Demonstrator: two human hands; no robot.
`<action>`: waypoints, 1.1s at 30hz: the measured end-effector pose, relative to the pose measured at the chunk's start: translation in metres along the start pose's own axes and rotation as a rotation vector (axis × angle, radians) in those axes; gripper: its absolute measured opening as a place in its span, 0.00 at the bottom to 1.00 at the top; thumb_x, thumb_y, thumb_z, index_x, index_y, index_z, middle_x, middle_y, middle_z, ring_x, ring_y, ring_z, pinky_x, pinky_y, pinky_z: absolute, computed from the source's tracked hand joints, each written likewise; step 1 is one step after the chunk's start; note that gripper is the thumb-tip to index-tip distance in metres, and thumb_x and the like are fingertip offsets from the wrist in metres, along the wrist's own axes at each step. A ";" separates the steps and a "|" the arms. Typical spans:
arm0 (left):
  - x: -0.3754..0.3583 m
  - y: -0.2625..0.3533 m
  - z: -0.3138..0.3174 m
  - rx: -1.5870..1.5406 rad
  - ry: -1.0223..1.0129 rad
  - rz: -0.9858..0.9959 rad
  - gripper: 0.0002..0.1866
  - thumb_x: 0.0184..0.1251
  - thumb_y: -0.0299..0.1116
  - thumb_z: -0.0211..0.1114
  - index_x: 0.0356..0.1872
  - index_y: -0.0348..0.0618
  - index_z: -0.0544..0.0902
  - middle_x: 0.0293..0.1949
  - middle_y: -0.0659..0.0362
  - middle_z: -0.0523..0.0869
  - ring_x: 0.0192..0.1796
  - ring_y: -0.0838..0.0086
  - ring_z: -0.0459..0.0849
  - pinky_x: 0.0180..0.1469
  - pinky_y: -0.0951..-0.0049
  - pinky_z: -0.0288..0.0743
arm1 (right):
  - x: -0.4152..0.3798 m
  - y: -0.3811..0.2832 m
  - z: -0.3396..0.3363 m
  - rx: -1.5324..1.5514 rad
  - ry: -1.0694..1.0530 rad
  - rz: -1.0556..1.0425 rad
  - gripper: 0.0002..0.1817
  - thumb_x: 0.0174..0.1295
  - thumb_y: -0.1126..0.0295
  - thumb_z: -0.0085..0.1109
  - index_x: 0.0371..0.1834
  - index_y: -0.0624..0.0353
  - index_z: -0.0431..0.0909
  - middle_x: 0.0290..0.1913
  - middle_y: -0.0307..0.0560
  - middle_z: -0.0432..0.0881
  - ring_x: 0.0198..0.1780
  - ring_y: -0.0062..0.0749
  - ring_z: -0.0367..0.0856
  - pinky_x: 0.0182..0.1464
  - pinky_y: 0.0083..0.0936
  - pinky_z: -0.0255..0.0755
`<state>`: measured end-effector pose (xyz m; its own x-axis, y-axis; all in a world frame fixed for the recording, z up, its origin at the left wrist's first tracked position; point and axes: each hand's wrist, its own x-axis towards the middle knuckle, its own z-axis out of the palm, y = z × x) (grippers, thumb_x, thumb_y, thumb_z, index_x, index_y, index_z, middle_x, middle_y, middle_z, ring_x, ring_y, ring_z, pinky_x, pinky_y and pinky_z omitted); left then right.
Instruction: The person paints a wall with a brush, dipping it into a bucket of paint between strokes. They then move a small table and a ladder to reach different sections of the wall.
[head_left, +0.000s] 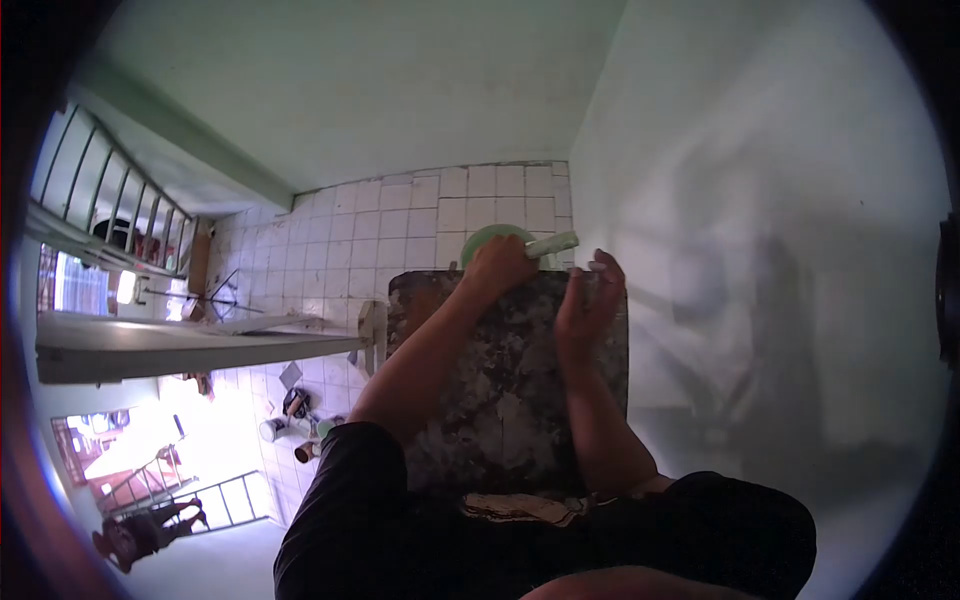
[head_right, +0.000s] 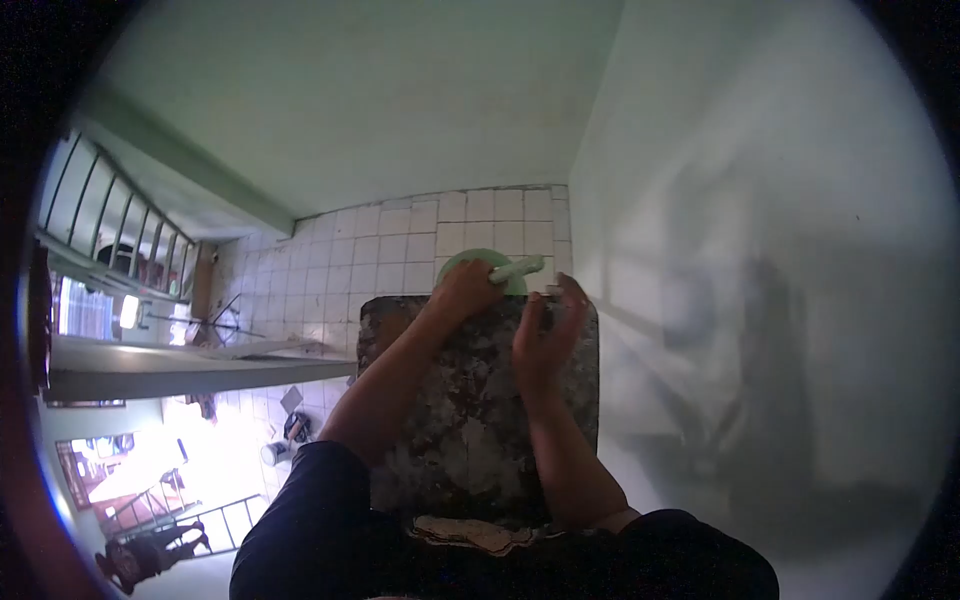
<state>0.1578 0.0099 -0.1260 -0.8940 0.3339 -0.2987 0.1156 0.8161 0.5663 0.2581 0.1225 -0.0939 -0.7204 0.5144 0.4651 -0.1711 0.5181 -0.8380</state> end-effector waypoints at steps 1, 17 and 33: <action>-0.002 0.002 -0.001 -0.002 -0.008 0.021 0.17 0.50 0.42 0.60 0.35 0.39 0.82 0.37 0.43 0.83 0.44 0.51 0.81 0.49 0.55 0.74 | -0.003 0.001 0.000 -0.015 0.016 -0.002 0.12 0.61 0.75 0.51 0.46 0.67 0.65 0.51 0.55 0.69 0.54 0.40 0.68 0.58 0.31 0.63; -0.008 0.010 -0.008 0.048 -0.003 0.013 0.19 0.54 0.46 0.58 0.36 0.40 0.82 0.37 0.44 0.83 0.43 0.51 0.81 0.48 0.56 0.73 | 0.000 -0.052 -0.076 0.470 -0.006 0.163 0.15 0.60 0.78 0.51 0.50 0.62 0.64 0.54 0.50 0.68 0.55 0.34 0.71 0.55 0.27 0.66; -0.007 0.012 -0.006 0.134 -0.007 0.022 0.21 0.54 0.49 0.61 0.37 0.40 0.82 0.35 0.43 0.83 0.43 0.51 0.81 0.45 0.56 0.72 | -0.093 -0.012 -0.182 -0.062 -0.610 0.900 0.36 0.60 0.48 0.53 0.66 0.55 0.54 0.53 0.61 0.74 0.56 0.52 0.72 0.57 0.38 0.64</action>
<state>0.1633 0.0143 -0.1128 -0.8877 0.3554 -0.2927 0.1927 0.8641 0.4650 0.4489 0.1931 -0.0755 -0.7799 0.3056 -0.5463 0.6081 0.1634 -0.7768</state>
